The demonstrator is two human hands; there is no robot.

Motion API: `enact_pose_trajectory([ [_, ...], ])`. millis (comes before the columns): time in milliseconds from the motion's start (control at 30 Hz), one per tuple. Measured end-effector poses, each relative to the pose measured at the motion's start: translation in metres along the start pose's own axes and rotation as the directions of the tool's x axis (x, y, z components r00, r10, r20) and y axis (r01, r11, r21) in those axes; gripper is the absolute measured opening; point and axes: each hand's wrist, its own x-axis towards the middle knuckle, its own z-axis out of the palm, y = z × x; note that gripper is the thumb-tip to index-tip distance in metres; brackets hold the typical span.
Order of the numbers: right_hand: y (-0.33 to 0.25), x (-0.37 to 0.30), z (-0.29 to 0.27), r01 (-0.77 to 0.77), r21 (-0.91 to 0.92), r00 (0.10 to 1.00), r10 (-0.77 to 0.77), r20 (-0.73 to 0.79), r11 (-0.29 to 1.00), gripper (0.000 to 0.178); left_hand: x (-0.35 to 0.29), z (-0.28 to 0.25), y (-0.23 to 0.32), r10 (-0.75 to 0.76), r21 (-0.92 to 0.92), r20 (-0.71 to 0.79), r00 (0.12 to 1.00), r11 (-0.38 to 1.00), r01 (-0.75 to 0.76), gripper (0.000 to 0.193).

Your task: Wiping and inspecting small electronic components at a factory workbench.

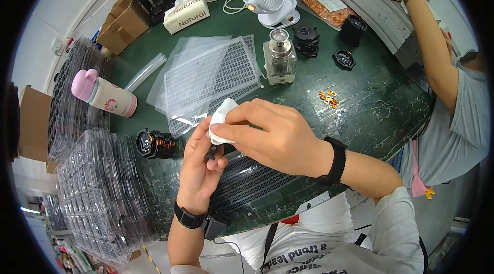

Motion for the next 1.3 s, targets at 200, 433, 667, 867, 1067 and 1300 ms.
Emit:
enact_pose_trajectory([
  [200, -0.004, -0.002, 0.004, 0.198, -0.187, 0.98, -0.201, 0.003, 0.962, 0.035, -0.003, 0.003, -0.002, -0.024, -0.036, -0.059, 0.998, 0.999, 0.022, 0.028],
  [433, -0.007, -0.002, 0.001, 0.3, -0.301, 0.951, -0.306, 0.029, 0.905, 0.034, -0.005, 0.004, -0.002, -0.064, -0.088, -0.046, 0.997, 0.994, 0.06, 0.029],
  [667, -0.006, 0.001, -0.005, -0.231, 0.319, 0.97, 0.242, 0.004, 0.919, 0.027, -0.008, 0.003, -0.005, -0.134, -0.183, 0.047, 0.99, 0.973, 0.14, 0.034],
  [867, -0.009, 0.003, -0.005, -0.251, 0.354, 0.966, 0.257, 0.03, 0.901, 0.022, -0.009, 0.001, -0.002, -0.13, -0.167, 0.081, 0.988, 0.976, 0.142, 0.033],
  [1067, -0.007, 0.002, -0.002, -0.034, 0.113, 0.999, 0.038, -0.034, 0.993, 0.038, -0.007, 0.0, -0.005, -0.091, -0.178, 0.085, 0.992, 0.978, 0.105, 0.032],
  [1300, -0.021, 0.0, -0.002, 0.155, -0.231, 0.987, -0.159, 0.002, 0.961, 0.04, -0.008, 0.001, -0.007, -0.08, -0.151, -0.029, 0.996, 0.986, 0.075, 0.031],
])
